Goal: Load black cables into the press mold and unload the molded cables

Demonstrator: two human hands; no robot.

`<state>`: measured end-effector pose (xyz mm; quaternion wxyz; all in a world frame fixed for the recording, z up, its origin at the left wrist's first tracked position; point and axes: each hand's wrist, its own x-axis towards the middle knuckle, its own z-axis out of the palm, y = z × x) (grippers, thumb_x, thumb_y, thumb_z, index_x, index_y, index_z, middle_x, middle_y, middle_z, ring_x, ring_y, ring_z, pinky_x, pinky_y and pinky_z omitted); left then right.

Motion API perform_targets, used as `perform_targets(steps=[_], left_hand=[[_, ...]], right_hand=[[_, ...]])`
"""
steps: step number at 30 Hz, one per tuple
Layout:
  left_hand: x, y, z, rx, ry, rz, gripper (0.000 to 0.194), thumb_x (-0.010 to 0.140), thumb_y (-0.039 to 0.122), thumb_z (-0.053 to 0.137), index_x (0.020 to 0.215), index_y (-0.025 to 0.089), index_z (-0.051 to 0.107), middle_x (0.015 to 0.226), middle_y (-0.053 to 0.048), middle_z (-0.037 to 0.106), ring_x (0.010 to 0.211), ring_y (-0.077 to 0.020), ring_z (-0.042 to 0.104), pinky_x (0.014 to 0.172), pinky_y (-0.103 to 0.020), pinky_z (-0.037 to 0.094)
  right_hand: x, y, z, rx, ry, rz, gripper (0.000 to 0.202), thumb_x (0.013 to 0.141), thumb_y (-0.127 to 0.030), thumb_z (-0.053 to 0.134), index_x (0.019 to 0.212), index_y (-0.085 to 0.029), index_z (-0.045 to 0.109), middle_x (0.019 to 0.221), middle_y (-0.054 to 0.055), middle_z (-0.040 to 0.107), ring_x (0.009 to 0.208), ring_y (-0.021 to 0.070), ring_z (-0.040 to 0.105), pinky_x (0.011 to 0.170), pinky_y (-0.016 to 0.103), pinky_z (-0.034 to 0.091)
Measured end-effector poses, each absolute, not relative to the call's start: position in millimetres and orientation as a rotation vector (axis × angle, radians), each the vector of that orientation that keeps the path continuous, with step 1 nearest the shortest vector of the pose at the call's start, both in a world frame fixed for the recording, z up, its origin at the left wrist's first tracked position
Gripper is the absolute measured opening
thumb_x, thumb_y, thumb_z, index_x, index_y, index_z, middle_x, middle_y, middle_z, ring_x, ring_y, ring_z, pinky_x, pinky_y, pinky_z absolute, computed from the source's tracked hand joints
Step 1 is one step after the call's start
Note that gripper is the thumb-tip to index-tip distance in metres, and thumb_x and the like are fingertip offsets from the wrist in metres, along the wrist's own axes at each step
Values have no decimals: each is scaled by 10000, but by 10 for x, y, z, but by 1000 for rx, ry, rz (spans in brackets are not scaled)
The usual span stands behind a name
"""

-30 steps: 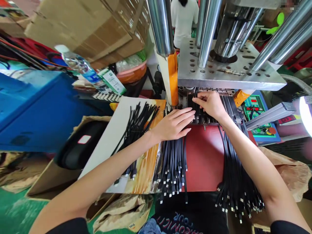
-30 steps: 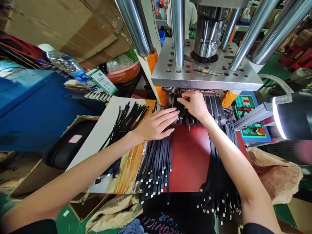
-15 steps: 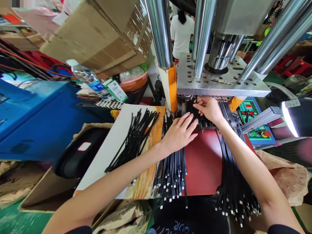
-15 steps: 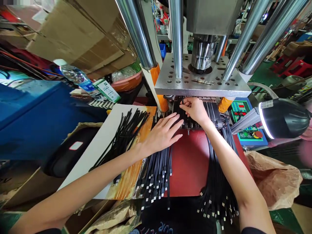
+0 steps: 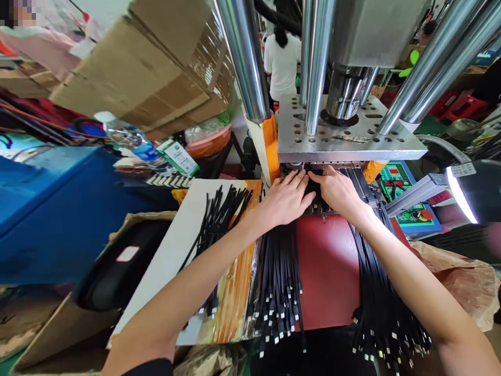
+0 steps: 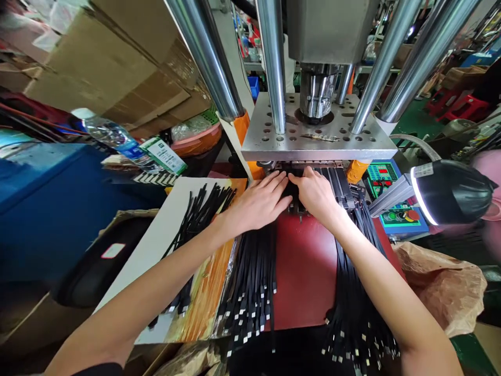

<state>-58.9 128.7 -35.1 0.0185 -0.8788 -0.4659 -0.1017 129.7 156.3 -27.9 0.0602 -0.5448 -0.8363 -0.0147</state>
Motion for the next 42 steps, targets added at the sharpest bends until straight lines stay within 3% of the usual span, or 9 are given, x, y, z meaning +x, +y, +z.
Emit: perform_targets(steps=[7,12,16,18,21,26,33,39,42], left_hand=[[-607,1929,-407,-2712,-1493,-331,534,1107,374,388,1510,48,516,1548,-256,576,1415,-378,582,1224,-571,377],[-562,2160,-415,-2675,-1520,-477,378,1080,272,438,1366,102,616,1413,-194,686,1327,-306,652,1160,-427,472],[-732,1594,-441,-2594,-1562,-597,371,1097,243,379,1361,124,611,1397,-162,685,1333,-249,635,1149,-358,476],[-895,1049,-520,-2502,-1681,-585,333,1096,304,401,1168,152,688,1226,-144,744,1172,-262,708,1036,-370,536],[-1119,286,-670,-2389,-2060,-122,347,1050,406,495,950,150,707,922,-152,762,852,-322,754,751,-397,557],[-1242,-73,-807,-2495,-2392,-131,281,1001,271,501,802,176,675,833,-137,757,811,-314,729,714,-371,470],[-1297,61,-713,-2666,-2531,-550,336,976,438,521,745,203,586,670,-6,636,634,-168,617,627,-274,449],[-1000,-257,-489,-3085,-2751,-1524,463,941,599,620,797,165,693,556,30,549,476,-94,482,466,-200,357],[-709,-445,-418,-3266,-2782,-1572,472,916,606,681,762,161,692,541,25,567,473,-92,511,461,-191,380]], right_hand=[[1078,2006,-226,-1778,-2485,-86,518,1058,-140,324,1498,-152,597,1331,230,693,1160,319,688,914,387,535],[1042,2208,-126,-1743,-2485,-66,471,1049,-112,327,1384,-81,656,1354,246,693,1251,324,648,1027,418,493],[1368,1539,-132,-1657,-2439,-100,481,1011,-102,408,1467,-70,557,1365,224,669,1249,304,642,1035,378,493],[1657,893,-287,-1667,-2255,-129,434,1066,-212,397,1466,-104,527,1278,188,683,1097,285,692,924,367,534],[2032,-83,-666,-1921,-2164,-144,333,1082,-441,449,1153,-165,620,1009,118,684,811,265,685,650,347,497],[2148,-743,-1135,-2245,-2198,-271,314,1056,-464,509,931,-191,601,920,127,607,851,308,632,566,331,400],[2292,-577,-1057,-1968,-1912,338,345,1049,-467,516,808,-232,589,786,29,637,687,206,600,643,328,400],[2226,-595,-844,-1704,-1489,900,389,987,-598,589,929,-216,640,757,1,639,616,159,569,602,295,457],[2208,-510,-868,-1560,-1336,1201,509,907,-659,674,1086,-184,640,723,-20,611,530,146,535,502,284,448]])
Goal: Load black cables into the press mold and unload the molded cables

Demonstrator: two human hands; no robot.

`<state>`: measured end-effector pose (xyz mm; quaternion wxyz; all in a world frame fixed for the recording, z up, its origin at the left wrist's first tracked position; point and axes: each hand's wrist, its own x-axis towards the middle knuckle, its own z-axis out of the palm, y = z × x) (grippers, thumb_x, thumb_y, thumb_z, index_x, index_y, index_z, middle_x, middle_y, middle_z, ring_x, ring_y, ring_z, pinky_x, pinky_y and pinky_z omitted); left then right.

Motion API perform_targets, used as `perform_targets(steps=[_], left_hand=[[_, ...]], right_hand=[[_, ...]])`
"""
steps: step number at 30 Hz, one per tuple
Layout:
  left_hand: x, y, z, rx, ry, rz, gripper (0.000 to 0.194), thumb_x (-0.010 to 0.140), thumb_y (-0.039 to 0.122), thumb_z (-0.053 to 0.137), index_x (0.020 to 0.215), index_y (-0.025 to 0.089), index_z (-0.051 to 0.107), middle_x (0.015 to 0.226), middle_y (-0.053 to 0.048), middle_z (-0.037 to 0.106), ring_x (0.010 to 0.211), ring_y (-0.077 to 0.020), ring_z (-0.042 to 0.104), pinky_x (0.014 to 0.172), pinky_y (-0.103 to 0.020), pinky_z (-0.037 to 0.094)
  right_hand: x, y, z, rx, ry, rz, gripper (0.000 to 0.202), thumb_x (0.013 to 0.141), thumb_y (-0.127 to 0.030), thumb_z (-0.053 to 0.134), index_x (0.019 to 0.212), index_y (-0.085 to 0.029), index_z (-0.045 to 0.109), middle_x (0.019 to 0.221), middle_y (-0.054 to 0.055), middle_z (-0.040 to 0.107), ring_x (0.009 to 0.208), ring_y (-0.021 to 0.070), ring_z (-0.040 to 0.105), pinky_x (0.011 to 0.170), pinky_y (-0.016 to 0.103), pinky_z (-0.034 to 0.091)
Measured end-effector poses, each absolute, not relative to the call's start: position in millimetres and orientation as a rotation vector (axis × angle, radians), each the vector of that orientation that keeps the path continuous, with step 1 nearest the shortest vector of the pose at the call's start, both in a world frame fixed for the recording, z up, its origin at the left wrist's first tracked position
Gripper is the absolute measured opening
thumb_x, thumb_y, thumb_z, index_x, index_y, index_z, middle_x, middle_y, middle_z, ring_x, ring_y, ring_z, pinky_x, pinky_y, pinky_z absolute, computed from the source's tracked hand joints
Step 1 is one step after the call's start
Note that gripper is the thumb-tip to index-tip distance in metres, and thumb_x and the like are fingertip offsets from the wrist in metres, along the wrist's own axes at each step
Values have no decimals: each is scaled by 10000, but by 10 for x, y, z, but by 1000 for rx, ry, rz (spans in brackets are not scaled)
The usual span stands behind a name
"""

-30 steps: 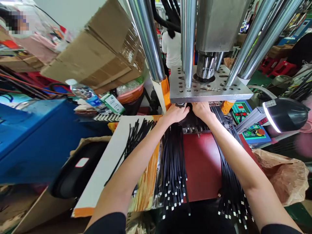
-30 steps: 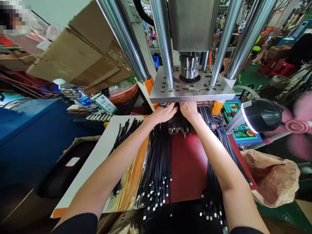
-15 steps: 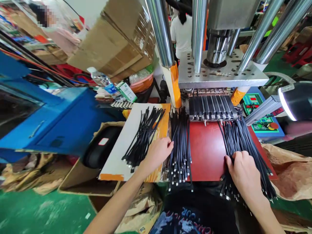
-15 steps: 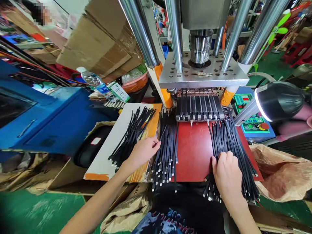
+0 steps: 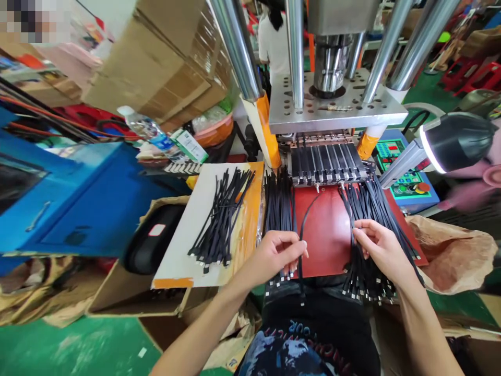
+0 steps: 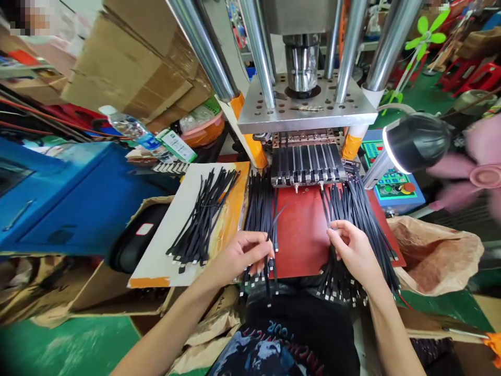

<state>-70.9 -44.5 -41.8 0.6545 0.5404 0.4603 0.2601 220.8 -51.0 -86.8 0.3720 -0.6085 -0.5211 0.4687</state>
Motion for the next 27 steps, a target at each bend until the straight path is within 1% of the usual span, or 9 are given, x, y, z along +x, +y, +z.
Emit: perform_targets(steps=[2,3,7,10,14,19,23,25,27], left_hand=[[-549,-528,-411,1193,1001,540,467,896,603,713,742,164,678,538,26,575,476,-95,530,467,-191,401],[-485,-552,-421,1186,990,524,460,889,594,726,734,165,671,541,26,582,478,-94,533,472,-192,409],[-282,-555,-516,1185,994,549,423,887,560,745,746,165,685,556,29,605,470,-92,527,476,-201,415],[-125,-512,-593,1184,1006,615,410,876,554,764,772,159,728,568,30,610,484,-101,548,509,-218,443],[46,-476,-611,1140,987,768,405,869,541,781,737,161,738,603,23,620,514,-105,572,557,-231,476],[-54,-592,-391,1070,948,795,389,907,523,733,734,175,717,595,30,574,483,-100,532,494,-228,422],[-261,-803,-221,1354,997,741,374,925,415,723,634,186,669,615,12,566,524,-107,503,515,-254,364],[-315,-909,-234,1485,1030,700,379,927,375,723,602,193,650,605,11,563,561,-119,493,551,-269,357],[-332,-1001,-314,1540,1065,645,370,940,363,713,614,197,653,614,10,583,596,-130,515,587,-277,371]], right_hand=[[2239,-457,-913,-1497,-1285,1299,567,868,-674,718,1112,-168,637,694,-38,582,497,135,513,469,274,432],[2260,-440,-934,-1496,-1281,1289,554,866,-670,727,1083,-167,644,691,-39,577,498,130,510,466,270,428],[2313,-443,-947,-1628,-1319,983,428,945,-618,670,887,-194,654,682,-23,590,539,134,532,506,266,442],[2262,-504,-854,-1623,-1299,888,383,990,-566,635,841,-213,625,646,-33,564,548,139,544,525,263,446],[2060,-692,-636,-1487,-1294,993,335,1005,-490,641,813,-219,599,610,-50,527,501,117,494,485,245,405],[1816,-966,-393,-1255,-1521,1304,332,1024,-397,636,753,-207,606,601,-39,566,521,106,494,515,239,394],[1730,-954,-280,-1139,-1517,1423,221,970,-390,723,867,-197,694,723,-17,626,636,120,549,585,238,438],[1667,-890,-264,-1103,-1465,1408,252,980,-410,699,851,-194,690,718,-19,588,627,118,524,564,238,422],[1590,-833,-280,-1110,-1425,1364,333,1002,-414,661,752,-194,638,657,-34,521,572,105,464,517,240,371]])
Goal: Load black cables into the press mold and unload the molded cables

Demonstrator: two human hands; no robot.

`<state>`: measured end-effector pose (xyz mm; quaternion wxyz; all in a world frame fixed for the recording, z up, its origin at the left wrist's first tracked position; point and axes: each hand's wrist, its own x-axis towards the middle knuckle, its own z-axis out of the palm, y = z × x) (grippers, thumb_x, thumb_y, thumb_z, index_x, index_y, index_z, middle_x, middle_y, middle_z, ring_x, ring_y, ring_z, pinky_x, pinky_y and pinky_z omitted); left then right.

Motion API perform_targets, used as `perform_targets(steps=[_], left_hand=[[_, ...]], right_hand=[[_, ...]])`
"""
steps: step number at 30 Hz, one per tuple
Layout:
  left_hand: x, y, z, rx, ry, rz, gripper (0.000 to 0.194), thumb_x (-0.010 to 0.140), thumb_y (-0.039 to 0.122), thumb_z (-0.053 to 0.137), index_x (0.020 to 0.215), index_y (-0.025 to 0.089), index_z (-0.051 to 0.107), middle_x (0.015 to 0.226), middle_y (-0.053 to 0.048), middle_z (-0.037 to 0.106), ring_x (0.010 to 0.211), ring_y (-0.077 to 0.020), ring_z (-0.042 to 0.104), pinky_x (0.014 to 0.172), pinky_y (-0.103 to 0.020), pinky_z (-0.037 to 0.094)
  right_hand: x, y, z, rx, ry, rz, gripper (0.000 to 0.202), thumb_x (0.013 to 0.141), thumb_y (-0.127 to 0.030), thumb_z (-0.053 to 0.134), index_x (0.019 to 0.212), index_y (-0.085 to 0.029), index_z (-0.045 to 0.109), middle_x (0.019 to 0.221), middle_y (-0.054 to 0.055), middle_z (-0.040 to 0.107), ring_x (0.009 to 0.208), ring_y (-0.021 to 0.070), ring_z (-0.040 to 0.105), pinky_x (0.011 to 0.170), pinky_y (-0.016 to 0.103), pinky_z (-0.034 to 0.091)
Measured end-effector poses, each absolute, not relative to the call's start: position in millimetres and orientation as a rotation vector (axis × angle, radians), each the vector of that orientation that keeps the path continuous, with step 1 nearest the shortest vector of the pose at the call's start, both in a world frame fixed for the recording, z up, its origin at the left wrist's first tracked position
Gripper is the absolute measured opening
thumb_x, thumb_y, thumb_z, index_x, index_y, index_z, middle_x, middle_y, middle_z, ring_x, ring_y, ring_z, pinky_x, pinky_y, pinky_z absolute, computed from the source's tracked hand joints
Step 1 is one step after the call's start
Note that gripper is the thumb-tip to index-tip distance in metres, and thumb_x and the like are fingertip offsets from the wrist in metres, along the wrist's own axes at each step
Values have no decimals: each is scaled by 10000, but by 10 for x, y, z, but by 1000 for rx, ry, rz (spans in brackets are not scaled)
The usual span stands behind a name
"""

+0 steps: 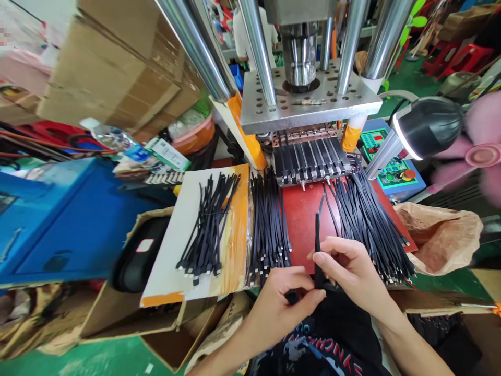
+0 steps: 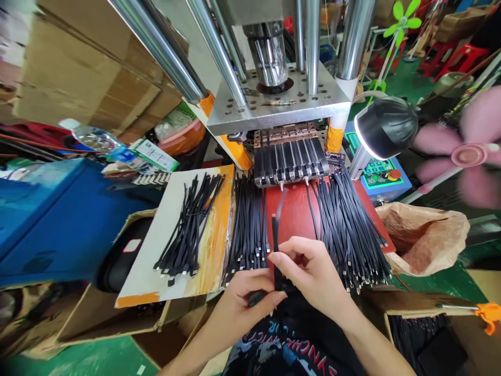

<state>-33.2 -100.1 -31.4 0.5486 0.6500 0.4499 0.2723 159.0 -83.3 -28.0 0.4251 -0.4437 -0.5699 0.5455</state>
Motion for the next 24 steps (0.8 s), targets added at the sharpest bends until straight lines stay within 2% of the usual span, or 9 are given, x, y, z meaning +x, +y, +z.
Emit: perform_targets(steps=[6,8,10,12,13,16,18,21,24], left_hand=[[-341,-1065,-535,1610,1110,434,304,954,329,701,681,196,708,690,-3,666,671,-154,598,668,-289,439],[-367,-941,-503,1563,1138,492,148,935,340,732,912,203,781,849,-30,741,760,-174,654,714,-291,492],[-398,-739,-423,1463,1159,682,393,922,387,754,1269,204,724,1092,-83,775,915,-205,710,814,-311,551],[-417,-514,-314,1408,1107,838,564,928,437,753,1425,198,636,1206,-117,770,1015,-226,730,901,-337,571],[-417,-415,-255,1420,1070,863,518,941,448,740,1390,198,670,1172,-112,787,1015,-227,737,914,-341,571],[-389,-241,-98,1515,1032,825,266,1001,418,673,1063,209,824,988,-75,827,987,-220,752,933,-333,559],[-367,-231,-40,1560,1029,781,274,1019,384,647,931,215,845,964,-67,834,991,-221,758,938,-329,554],[-355,-283,-36,1553,989,734,251,996,367,672,924,209,854,988,-76,838,931,-221,757,872,-322,576],[-370,-314,-70,1514,959,716,256,975,396,700,902,207,856,927,-73,822,800,-191,717,768,-296,576]], right_hand=[[1525,-838,-457,-1189,-1529,1136,290,1034,-304,602,762,-203,597,680,-35,499,601,110,438,548,249,354],[1559,-871,-511,-1185,-1586,1105,273,1046,-280,580,784,-204,601,702,-30,515,622,115,459,570,249,367],[1583,-903,-553,-1175,-1644,1097,240,1049,-259,575,818,-205,616,725,-26,534,639,118,481,587,247,382],[1586,-934,-596,-1158,-1708,1091,204,1046,-240,583,855,-208,645,742,-23,548,659,122,505,611,245,402],[1582,-950,-621,-1146,-1736,1083,188,1045,-235,588,875,-209,664,748,-22,555,667,123,515,621,245,412],[1582,-993,-700,-1126,-1748,1038,163,1040,-231,607,922,-214,718,750,-13,577,663,129,536,616,248,438],[1607,-1005,-738,-1119,-1696,998,149,1035,-230,618,970,-219,752,777,3,625,674,139,565,617,257,462],[1658,-981,-739,-1112,-1595,936,151,1026,-236,636,1052,-240,785,850,29,684,723,160,612,629,275,489],[1661,-914,-679,-1133,-1550,912,153,1021,-269,651,1046,-251,801,865,41,697,735,179,627,629,296,497]])
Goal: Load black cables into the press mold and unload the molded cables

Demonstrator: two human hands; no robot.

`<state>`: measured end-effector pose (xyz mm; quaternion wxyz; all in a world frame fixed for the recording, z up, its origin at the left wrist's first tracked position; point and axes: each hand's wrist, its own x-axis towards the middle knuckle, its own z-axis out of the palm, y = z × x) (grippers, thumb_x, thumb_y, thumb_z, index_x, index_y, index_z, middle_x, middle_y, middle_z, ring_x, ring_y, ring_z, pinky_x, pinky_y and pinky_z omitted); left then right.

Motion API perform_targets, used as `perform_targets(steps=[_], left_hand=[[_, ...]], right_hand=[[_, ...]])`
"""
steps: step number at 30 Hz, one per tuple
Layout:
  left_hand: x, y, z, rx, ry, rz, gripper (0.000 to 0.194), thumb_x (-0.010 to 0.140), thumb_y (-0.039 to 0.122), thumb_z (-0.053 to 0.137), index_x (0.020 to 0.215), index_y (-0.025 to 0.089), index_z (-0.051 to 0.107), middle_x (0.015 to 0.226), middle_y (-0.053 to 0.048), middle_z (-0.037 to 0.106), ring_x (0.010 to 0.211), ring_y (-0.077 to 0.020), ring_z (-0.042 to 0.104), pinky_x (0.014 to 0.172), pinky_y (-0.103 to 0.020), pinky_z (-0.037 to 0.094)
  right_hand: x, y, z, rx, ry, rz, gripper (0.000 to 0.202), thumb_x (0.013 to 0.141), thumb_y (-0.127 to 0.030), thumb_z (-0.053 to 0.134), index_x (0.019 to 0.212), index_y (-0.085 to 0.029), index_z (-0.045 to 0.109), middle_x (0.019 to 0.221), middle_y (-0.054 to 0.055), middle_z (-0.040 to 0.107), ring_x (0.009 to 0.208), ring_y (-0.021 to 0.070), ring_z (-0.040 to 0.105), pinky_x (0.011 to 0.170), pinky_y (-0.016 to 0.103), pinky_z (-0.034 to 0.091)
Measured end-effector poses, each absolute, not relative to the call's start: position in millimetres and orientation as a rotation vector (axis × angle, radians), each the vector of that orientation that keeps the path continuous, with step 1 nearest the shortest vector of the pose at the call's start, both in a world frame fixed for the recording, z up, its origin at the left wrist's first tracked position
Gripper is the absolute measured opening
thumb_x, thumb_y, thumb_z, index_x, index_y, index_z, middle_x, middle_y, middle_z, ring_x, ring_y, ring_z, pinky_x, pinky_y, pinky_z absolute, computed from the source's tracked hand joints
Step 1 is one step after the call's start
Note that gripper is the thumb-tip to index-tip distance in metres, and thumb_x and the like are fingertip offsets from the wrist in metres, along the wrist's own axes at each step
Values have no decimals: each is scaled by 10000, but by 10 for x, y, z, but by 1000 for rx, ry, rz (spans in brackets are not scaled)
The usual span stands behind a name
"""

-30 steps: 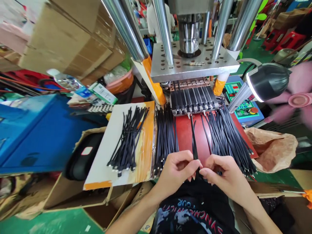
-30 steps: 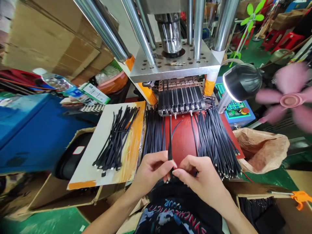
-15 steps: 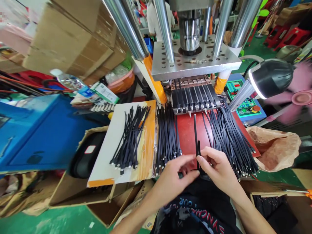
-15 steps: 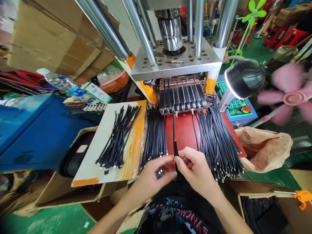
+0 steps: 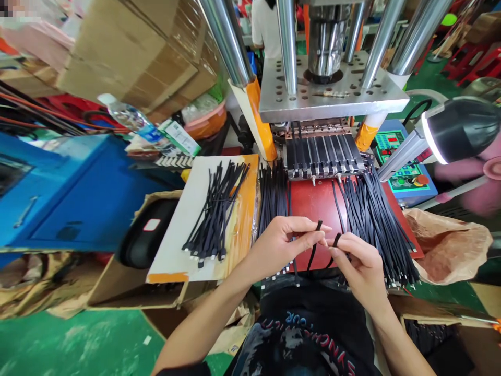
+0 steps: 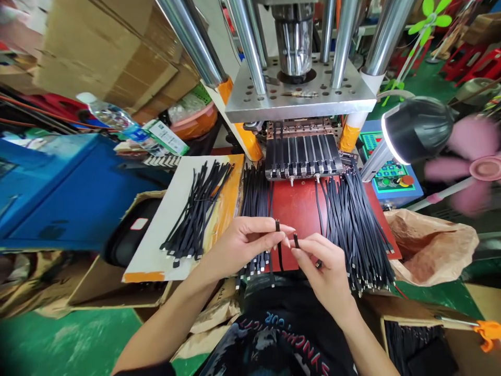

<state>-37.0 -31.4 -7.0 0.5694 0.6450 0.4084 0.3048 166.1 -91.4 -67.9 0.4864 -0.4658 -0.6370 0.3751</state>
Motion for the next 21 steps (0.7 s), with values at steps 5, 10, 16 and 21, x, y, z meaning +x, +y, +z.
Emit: perform_targets(steps=[5,10,16,21], left_hand=[[-406,-310,-57,1609,919,785,217,981,363,709,903,217,849,960,-60,729,859,-173,676,798,-283,540],[-384,-319,-50,1767,941,795,240,1001,331,684,844,205,815,923,-53,671,850,-172,652,797,-289,531],[-388,45,-107,1923,1142,1041,183,1003,303,685,916,218,821,983,-40,719,948,-177,684,868,-291,543],[-466,914,-302,2081,1302,1178,207,1012,283,668,900,175,804,1422,-115,693,1360,-252,625,1225,-433,408]], right_hand=[[1555,-804,-571,-1125,-1574,892,156,1023,-272,652,962,-233,790,850,41,696,702,166,613,614,292,487],[1485,-707,-586,-1090,-1625,895,193,1019,-238,646,835,-219,700,741,-8,577,664,141,528,622,273,440],[1428,-788,-858,-1205,-1713,1240,295,1006,-264,638,735,-206,535,715,-32,520,656,127,471,612,262,392],[1690,-467,-535,-1168,-1991,1431,380,1018,-362,653,687,-190,578,671,-35,563,624,112,481,584,250,366]])
